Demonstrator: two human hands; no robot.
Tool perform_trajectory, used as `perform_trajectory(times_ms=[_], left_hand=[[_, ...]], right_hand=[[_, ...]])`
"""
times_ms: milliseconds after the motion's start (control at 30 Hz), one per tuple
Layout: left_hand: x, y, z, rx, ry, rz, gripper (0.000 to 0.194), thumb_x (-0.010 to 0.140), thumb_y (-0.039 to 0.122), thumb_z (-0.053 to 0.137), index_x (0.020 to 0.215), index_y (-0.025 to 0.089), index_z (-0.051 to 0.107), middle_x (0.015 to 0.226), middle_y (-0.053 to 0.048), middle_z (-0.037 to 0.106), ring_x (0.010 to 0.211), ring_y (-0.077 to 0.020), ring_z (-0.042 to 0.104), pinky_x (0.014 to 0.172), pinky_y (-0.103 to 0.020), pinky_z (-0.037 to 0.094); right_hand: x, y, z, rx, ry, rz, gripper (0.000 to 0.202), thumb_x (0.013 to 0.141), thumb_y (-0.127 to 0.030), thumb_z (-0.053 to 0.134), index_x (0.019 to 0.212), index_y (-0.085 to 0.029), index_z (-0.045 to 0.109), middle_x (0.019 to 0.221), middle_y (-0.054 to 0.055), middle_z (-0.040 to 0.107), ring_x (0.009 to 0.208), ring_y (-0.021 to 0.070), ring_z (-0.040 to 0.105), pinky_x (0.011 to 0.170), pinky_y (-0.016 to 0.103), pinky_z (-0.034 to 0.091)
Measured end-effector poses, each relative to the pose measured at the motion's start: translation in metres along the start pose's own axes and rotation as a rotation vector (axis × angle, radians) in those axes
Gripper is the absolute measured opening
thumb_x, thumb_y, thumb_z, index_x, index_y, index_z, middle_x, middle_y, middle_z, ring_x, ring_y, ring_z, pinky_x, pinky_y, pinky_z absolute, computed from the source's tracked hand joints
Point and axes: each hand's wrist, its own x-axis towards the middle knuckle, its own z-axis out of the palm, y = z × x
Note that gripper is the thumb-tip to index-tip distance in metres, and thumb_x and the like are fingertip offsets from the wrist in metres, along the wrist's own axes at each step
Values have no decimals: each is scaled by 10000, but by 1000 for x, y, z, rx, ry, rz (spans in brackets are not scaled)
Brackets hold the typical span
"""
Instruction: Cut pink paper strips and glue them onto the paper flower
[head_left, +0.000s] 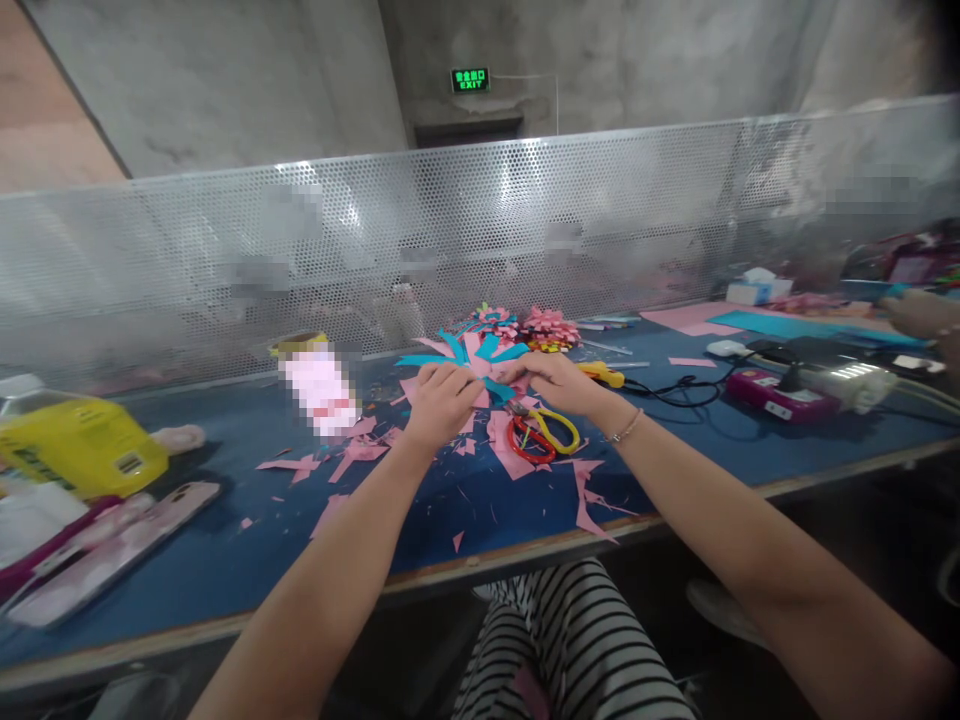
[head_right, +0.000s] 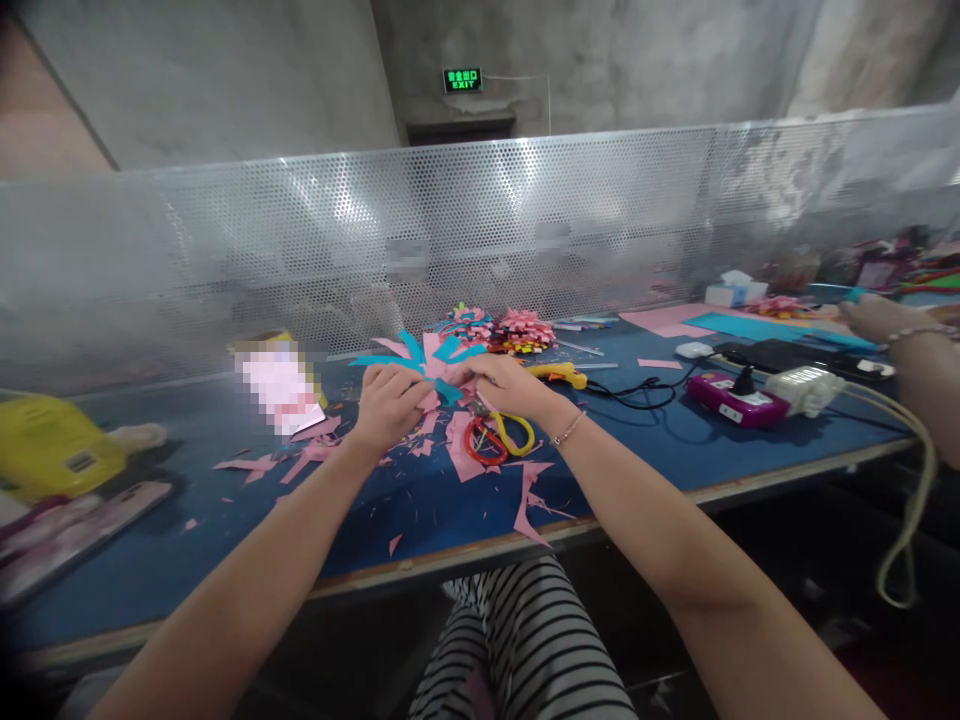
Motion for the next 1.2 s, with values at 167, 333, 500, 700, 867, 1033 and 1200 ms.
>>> perform_trajectory(times_ms=[167,333,500,700,867,1033,1200], left_hand=[[2,4,-1,95,61,82,141,762,105,475,760,224,550,708,22,601,697,-133,477,659,-311,285],[2,5,1,100,33,80,123,787,138,473,765,230,552,716,23,598,714,-130,476,674,-312,278],[0,6,-1,43,-102,17,166,813,155,427,794,249,562,776,6,610,755,-146,484,690,-330,268],[1,5,-2,-97,-181,-81,189,819,161,408,789,255,569,813,-11,605,786,-158,488,702,-339,278],[0,4,-1,-49,-166,-66,189,819,156,407,791,253,567,816,-11,608,795,-163,484,708,-340,281],[-2,1,3,-87,-173,-113,196,796,123,421,791,247,573,818,-20,593,787,-168,471,710,-339,293],[-8,-9,6,-31,-147,-154,162,770,128,467,789,250,571,838,-24,588,818,-185,460,727,-352,297]], right_hand=[[2,-3,4,-172,49,-115,325,706,-6,370,887,-191,567,901,33,608,875,133,545,804,318,445],[4,-1,10,-261,10,-134,321,729,-29,362,933,-178,559,941,57,604,923,155,526,840,353,429],[3,-1,12,-278,18,-124,345,706,-26,347,931,-171,564,944,69,594,940,164,512,855,361,416],[1,-5,9,-224,-8,-90,362,719,-43,340,999,-188,517,955,66,571,919,174,498,839,382,405],[0,-7,8,-187,0,-97,353,726,-39,331,998,-188,500,946,66,558,911,173,486,839,369,397],[-1,-5,5,-185,41,-108,365,738,-65,344,1048,-204,478,1020,68,540,987,186,464,884,396,371],[0,4,-5,-276,326,-18,328,792,-124,330,1069,-222,478,1072,72,533,1042,202,451,918,410,347]])
